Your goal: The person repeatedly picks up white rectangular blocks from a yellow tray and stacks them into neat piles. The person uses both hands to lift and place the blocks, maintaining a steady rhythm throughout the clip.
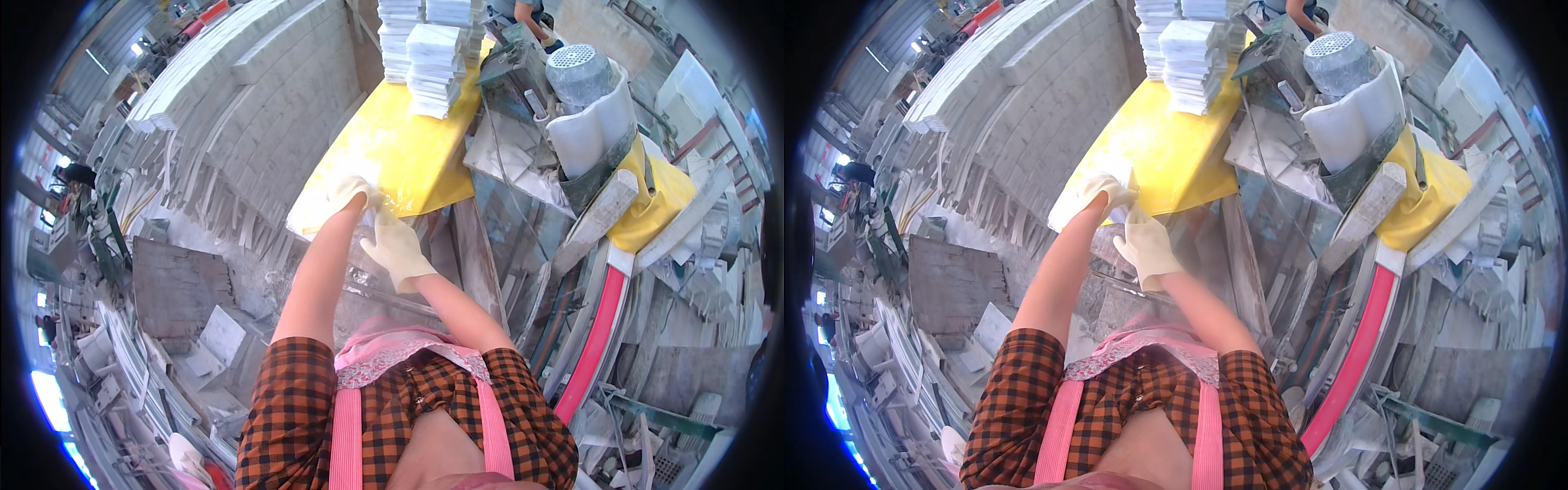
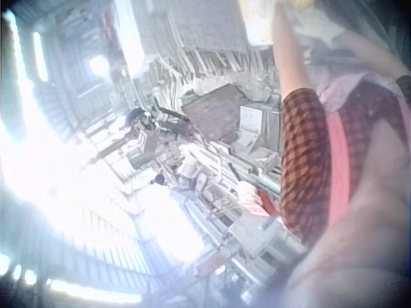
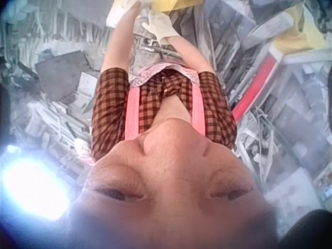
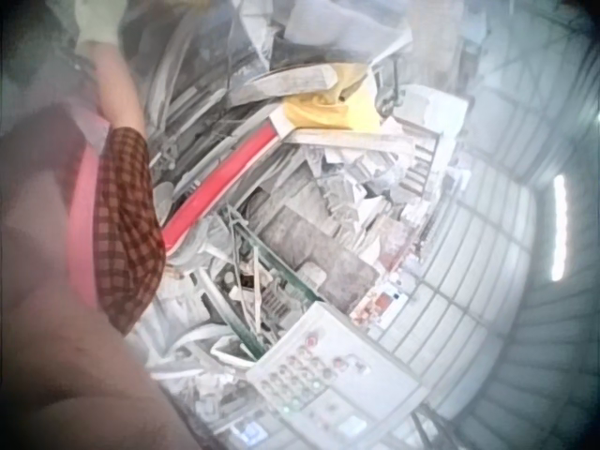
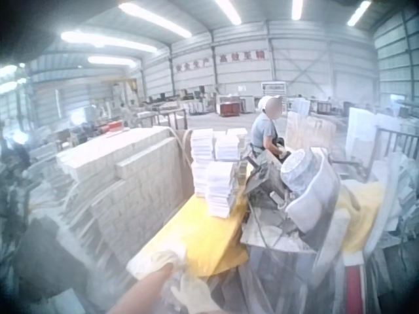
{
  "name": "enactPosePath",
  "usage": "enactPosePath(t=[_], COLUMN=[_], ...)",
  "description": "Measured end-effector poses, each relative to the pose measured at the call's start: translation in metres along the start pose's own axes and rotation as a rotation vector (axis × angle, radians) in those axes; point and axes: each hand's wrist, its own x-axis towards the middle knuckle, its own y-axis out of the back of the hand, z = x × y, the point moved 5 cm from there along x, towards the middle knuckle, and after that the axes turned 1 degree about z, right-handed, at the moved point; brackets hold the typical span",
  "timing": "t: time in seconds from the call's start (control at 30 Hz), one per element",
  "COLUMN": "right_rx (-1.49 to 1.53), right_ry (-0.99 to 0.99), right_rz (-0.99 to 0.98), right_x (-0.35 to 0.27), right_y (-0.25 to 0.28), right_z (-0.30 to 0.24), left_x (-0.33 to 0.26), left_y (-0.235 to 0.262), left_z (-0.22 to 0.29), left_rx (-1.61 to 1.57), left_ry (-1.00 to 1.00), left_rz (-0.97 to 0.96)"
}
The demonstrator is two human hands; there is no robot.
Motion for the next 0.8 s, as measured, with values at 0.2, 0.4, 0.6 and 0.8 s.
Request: enactPosePath(t=[0.2,0.4,0.6,0.8], right_rx=[0.182,-0.07,-0.342,-0.278], right_ry=[0.142,-0.085,0.013,-0.04], right_rz=[0.153,0.28,0.314,0.31], right_x=[0.016,0.055,0.057,0.056], right_y=[0.005,-0.001,-0.016,-0.012], right_z=[0.009,0.035,0.035,0.032], left_x=[0.003,0.009,0.061,0.115], left_y=[0.004,-0.013,0.006,0.153], left_z=[-0.067,-0.123,-0.109,0.026], left_rx=[-0.589,-1.246,-1.369,-1.501], left_ry=[-0.239,-0.224,-0.116,-0.481], left_rz=[-0.142,-0.328,-0.552,-0.407])
